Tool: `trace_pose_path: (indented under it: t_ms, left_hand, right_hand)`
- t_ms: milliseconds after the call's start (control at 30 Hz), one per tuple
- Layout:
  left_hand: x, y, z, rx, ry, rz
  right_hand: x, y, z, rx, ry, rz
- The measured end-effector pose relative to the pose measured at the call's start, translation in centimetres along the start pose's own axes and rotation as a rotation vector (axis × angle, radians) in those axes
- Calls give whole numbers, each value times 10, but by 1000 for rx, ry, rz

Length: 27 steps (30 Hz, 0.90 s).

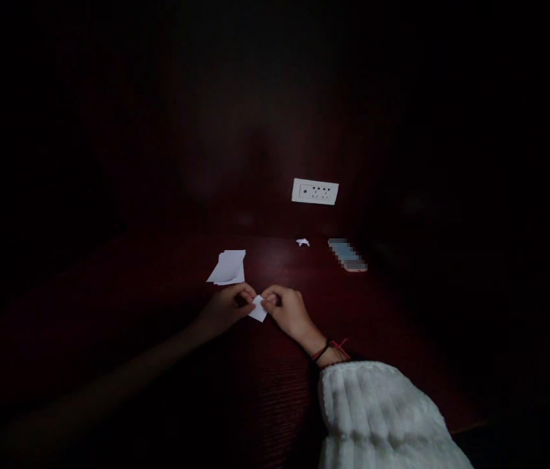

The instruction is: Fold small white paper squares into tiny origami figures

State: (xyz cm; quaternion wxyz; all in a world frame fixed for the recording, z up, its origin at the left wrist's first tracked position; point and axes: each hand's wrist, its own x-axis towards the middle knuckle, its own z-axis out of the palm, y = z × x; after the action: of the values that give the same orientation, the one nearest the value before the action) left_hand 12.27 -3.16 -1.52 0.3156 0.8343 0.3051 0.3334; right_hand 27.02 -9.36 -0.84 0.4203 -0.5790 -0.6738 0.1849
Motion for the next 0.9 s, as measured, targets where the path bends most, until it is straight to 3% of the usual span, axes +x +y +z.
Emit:
trace_pose_path:
  t_ms: [133,367,900]
  left_hand:
    - [-1,2,2,24,74,61]
    - [-4,8,3,-58,54,81]
    - [-8,18,0,-7,123,57]
  right_hand:
    - [-1,-2,-1,-44,11,-89]
    - [-1,-9,-4,-146,77,-200]
    - [-1,-11,-7,-152,42,-212]
